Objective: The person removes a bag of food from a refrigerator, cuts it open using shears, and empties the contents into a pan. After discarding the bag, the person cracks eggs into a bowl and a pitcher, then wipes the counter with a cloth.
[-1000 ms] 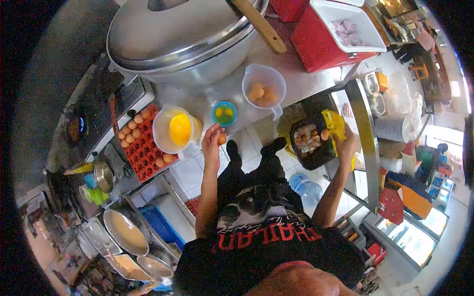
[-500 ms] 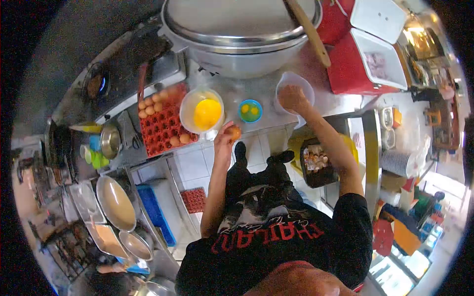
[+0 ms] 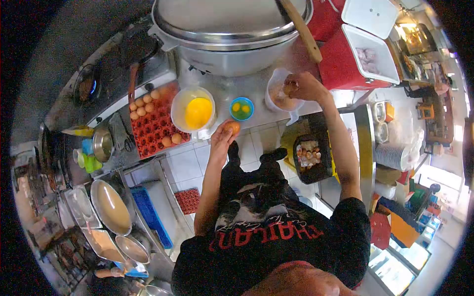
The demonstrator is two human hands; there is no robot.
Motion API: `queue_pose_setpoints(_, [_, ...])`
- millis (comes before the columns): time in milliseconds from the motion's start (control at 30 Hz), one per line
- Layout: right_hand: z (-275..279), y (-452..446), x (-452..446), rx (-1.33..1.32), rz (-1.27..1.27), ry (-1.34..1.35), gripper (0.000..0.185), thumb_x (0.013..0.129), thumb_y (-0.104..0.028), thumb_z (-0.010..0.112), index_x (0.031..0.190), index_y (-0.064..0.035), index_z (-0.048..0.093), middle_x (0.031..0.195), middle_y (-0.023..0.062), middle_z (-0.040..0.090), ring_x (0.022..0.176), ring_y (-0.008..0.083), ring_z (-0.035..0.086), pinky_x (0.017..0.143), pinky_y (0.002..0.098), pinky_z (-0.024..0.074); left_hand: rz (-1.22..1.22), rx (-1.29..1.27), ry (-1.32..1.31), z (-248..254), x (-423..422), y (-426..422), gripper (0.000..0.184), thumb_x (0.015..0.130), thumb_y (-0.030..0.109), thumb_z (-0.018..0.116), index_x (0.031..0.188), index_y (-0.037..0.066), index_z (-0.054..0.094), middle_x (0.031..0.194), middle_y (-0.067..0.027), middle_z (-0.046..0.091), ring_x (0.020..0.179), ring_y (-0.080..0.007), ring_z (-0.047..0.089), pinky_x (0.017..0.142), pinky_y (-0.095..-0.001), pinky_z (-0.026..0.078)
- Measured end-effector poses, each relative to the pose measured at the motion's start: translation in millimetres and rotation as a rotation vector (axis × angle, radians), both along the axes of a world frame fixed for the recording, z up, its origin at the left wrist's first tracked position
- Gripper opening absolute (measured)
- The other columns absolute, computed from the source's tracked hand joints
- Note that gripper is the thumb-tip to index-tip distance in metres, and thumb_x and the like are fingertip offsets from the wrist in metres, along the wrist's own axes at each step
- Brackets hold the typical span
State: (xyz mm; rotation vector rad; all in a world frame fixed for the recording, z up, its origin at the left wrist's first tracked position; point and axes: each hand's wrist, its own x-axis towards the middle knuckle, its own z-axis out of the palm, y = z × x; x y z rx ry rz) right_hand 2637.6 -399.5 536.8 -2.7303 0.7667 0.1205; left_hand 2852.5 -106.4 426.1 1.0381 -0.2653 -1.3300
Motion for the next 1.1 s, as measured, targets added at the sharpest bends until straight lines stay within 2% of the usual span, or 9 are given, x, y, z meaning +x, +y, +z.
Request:
queue_pose_setpoints(167, [73, 58, -6, -0.051, -0.332, -0.486, 0.030, 0.068, -0.014, 0.073, 0.096, -0.0047, 0.066, 0.080, 0.0159, 0.065, 0.077, 0.0331, 0.064, 0.073, 0.0446, 0.0501, -0.026, -0.027, 0.016, -1, -8, -14, 0.042, 0.095, 0.005, 0.054, 0.136, 0.003, 0.045, 0.127, -0.0122, 0.053, 0.118, -0.0248, 0.054, 0.100, -0.0363, 0.047])
queue_pose_setpoints(267, [14, 72, -8, -0.312, -0.397, -0.562, 0.026, 0.071, -0.026, 0.073, 0.090, -0.0088, 0.065, 0.086, 0.0128, 0.065, 0.082, 0.0352, 0.062, 0.072, 0.0455, 0.0509, -0.044, -0.054, 0.039, 6, -9, -23, 0.043, 0.094, 0.002, 0.055, 0.136, 0.004, 0.045, 0.129, -0.0133, 0.053, 0.119, -0.0253, 0.054, 0.101, -0.0370, 0.046])
queue_pose_setpoints(367, [-32, 72, -12, -0.222, -0.504, -0.446, 0.028, 0.069, -0.025, 0.075, 0.090, -0.0102, 0.065, 0.088, 0.0125, 0.064, 0.085, 0.0354, 0.061, 0.074, 0.0450, 0.0501, -0.064, -0.074, -0.004, -2, -9, -31, 0.043, 0.095, 0.005, 0.053, 0.136, -0.001, 0.044, 0.131, -0.0131, 0.050, 0.120, -0.0258, 0.053, 0.104, -0.0399, 0.046])
queue_pose_setpoints(500, [-28, 89, 3, -0.461, -0.589, -0.710, 0.032, 0.068, -0.024, 0.076, 0.094, -0.0097, 0.064, 0.088, 0.0145, 0.064, 0.085, 0.0347, 0.060, 0.074, 0.0449, 0.0495, -0.065, -0.034, -0.049, 7, -4, -41, 0.044, 0.093, 0.003, 0.056, 0.136, 0.001, 0.044, 0.130, -0.0121, 0.050, 0.119, -0.0253, 0.053, 0.103, -0.0397, 0.046])
queue_pose_setpoints(600, [-16, 97, 2, -0.225, -0.608, -0.517, 0.033, 0.076, -0.017, 0.072, 0.105, -0.0044, 0.065, 0.090, 0.0156, 0.064, 0.083, 0.0332, 0.061, 0.077, 0.0415, 0.0486, -0.055, 0.004, -0.083, 2, -2, -47, 0.045, 0.092, 0.001, 0.057, 0.135, 0.003, 0.046, 0.128, -0.0113, 0.052, 0.117, -0.0237, 0.054, 0.101, -0.0368, 0.046])
queue_pose_setpoints(700, [-20, 96, 3, -0.507, -0.659, -0.775, 0.030, 0.072, -0.019, 0.076, 0.095, -0.0039, 0.064, 0.078, 0.0140, 0.062, 0.075, 0.0327, 0.059, 0.069, 0.0434, 0.0487, -0.022, 0.027, -0.102, -8, -1, -45, 0.047, 0.089, -0.003, 0.060, 0.133, 0.005, 0.048, 0.125, -0.0102, 0.055, 0.115, -0.0202, 0.055, 0.097, -0.0306, 0.045])
queue_pose_setpoints(833, [-32, 97, -1, -0.129, -0.745, -0.590, 0.028, 0.077, -0.015, 0.073, 0.101, -0.0028, 0.064, 0.083, 0.0149, 0.065, 0.082, 0.0321, 0.063, 0.071, 0.0414, 0.0502, -0.016, -0.030, -0.186, -14, -2, -54, 0.047, 0.086, -0.006, 0.060, 0.131, 0.004, 0.051, 0.124, -0.0084, 0.056, 0.114, -0.0177, 0.054, 0.097, -0.0287, 0.043])
queue_pose_setpoints(1033, [-40, 142, 45, -0.085, -0.616, -1.054, 0.044, 0.079, -0.011, 0.071, 0.120, -0.0014, 0.059, 0.102, 0.0191, 0.065, 0.097, 0.0318, 0.062, 0.077, 0.0416, 0.0498, 0.012, -0.036, -0.326, -14, -9, -65, 0.047, 0.083, -0.011, 0.060, 0.128, 0.002, 0.053, 0.121, -0.0087, 0.059, 0.112, -0.0169, 0.056, 0.097, -0.0282, 0.043])
queue_pose_setpoints(1100, [-46, 158, 76, -0.136, -0.483, -1.054, 0.044, 0.080, -0.011, 0.071, 0.121, 0.0002, 0.058, 0.100, 0.0191, 0.066, 0.089, 0.0288, 0.065, 0.079, 0.0385, 0.0517, 0.017, -0.054, -0.371, -12, -13, -70, 0.048, 0.081, -0.013, 0.058, 0.128, 0.001, 0.053, 0.118, -0.0086, 0.060, 0.110, -0.0167, 0.057, 0.095, -0.0277, 0.044])
